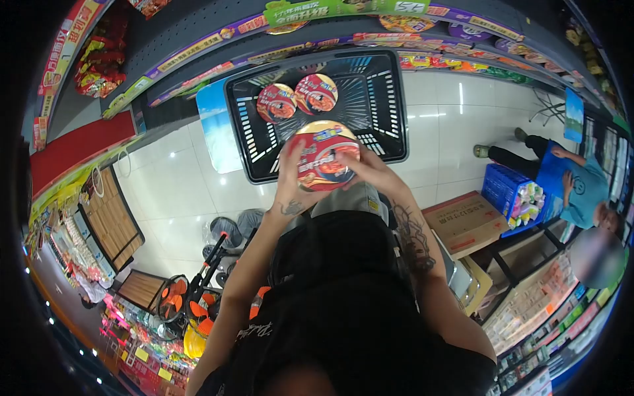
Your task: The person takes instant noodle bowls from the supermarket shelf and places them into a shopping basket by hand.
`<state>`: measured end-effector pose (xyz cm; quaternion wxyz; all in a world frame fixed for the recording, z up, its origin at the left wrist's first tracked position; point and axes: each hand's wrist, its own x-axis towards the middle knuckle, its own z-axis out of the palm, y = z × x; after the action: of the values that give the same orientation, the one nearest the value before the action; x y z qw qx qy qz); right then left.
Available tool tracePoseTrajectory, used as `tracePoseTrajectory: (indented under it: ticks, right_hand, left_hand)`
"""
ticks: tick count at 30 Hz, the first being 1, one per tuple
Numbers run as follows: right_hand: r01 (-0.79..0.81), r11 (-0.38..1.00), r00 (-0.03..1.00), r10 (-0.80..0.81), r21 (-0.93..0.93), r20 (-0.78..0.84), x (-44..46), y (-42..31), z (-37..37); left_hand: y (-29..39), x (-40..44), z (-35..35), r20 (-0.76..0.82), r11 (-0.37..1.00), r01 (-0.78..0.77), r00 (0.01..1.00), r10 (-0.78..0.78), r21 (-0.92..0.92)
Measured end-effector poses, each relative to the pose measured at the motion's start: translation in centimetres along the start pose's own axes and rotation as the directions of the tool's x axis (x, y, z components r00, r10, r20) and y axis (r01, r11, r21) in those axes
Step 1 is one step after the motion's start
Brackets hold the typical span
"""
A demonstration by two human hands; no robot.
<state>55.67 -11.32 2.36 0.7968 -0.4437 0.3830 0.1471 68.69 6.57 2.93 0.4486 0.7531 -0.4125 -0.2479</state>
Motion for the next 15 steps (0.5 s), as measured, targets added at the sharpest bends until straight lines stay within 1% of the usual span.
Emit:
tracePoseTrajectory:
  ticks: [1,2,3,5,6,7,9,10,11,13,15]
  right_hand:
    - [-0.019,1.0,0.999,0.018,-0.012,-0.037,0.0,0.7,-0.3]
    - [-0.024,0.983,0.996,0.039,0.182,-0.074,0.2,0.8,-0.8]
    - [-0.017,0.983,0.996,0.032,0.18,-0.08,0.8,1.4,-1.6]
    - [0.121,0.91,0.991,-0.086,0.398,-0.104,3.3,3.3,-3.8]
    - [0.094,0.877,0.992,-0.043,0.471,-0.117,4.8,4.0,-4.9]
    - [0.118,0.862,0.984,-0.036,0.494,-0.172,6.4,4.4,-5.6]
    - [0.162,0.8,0.968,-0.014,0.578,-0.251,10.8,6.9,-7.8]
    - [0.192,0.784,0.965,-0.041,0.59,-0.26,12.8,7.8,-8.5]
    - [0.106,0.809,0.968,0.049,0.578,-0.247,14.5,8.3,-9.5]
    - [0.119,0.82,0.949,0.071,0.559,-0.306,16.9,8.4,-10.1]
    - [0.069,0.789,0.919,0.187,0.611,-0.346,18.9,8.1,-10.7]
  left_hand:
    - [0.1,0.8,0.9,0.062,0.999,-0.011,0.998,0.013,-0.037]
    - [0.1,1.6,1.7,0.068,1.0,0.003,0.998,-0.002,-0.014]
    - [0.0,2.3,2.3,0.073,1.0,0.018,0.997,-0.019,0.011]
    - [0.1,3.1,2.5,0.106,0.972,0.094,0.987,-0.119,0.213]
    - [0.2,3.2,2.4,0.099,0.961,0.12,0.984,-0.149,0.251]
    - [0.0,3.0,2.4,0.091,0.946,0.147,0.979,-0.18,0.288]
    - [-1.5,1.4,2.4,0.059,0.948,0.146,0.984,-0.169,0.282]
    - [-2.1,0.4,2.2,0.06,0.95,0.147,0.984,-0.169,0.274]
    - [-2.4,-0.6,1.8,0.061,0.952,0.149,0.983,-0.171,0.267]
    - [-2.8,-2.9,0.9,0.032,0.941,0.165,0.983,-0.183,0.295]
    - [-4.3,-6.0,0.1,0.05,0.902,0.17,0.977,-0.206,0.398]
